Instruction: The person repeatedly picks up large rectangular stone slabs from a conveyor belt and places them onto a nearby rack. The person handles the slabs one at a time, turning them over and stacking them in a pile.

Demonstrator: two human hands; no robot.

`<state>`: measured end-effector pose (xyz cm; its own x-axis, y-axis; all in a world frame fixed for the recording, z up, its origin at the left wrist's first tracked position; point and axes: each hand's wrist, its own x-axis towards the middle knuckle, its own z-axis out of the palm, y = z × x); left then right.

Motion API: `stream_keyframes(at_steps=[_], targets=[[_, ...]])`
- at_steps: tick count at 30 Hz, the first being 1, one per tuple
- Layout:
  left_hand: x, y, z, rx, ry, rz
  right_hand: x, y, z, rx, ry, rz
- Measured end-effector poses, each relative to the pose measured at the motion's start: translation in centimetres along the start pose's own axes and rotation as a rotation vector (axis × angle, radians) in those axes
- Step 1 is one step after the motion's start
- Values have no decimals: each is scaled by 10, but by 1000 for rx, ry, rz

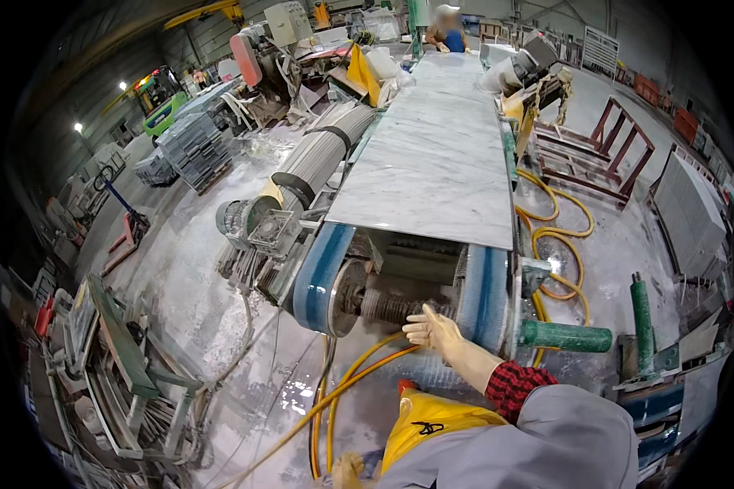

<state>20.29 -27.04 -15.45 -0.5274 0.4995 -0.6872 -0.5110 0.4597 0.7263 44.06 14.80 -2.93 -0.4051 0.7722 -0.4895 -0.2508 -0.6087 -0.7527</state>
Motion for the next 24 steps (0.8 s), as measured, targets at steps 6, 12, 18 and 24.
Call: stream_keyframes(at_steps=[6, 12, 18, 24], targets=[[51, 102, 29, 96, -33, -34, 136, -23, 32, 393, 120, -96], [129, 238, 58, 210, -15, 7, 255, -79, 42, 892, 322, -202], [174, 305, 67, 263, -31, 47, 293, -99, 44, 945, 603, -333], [199, 335, 74, 318, -101, 87, 284, -95, 40, 928, 620, -302]])
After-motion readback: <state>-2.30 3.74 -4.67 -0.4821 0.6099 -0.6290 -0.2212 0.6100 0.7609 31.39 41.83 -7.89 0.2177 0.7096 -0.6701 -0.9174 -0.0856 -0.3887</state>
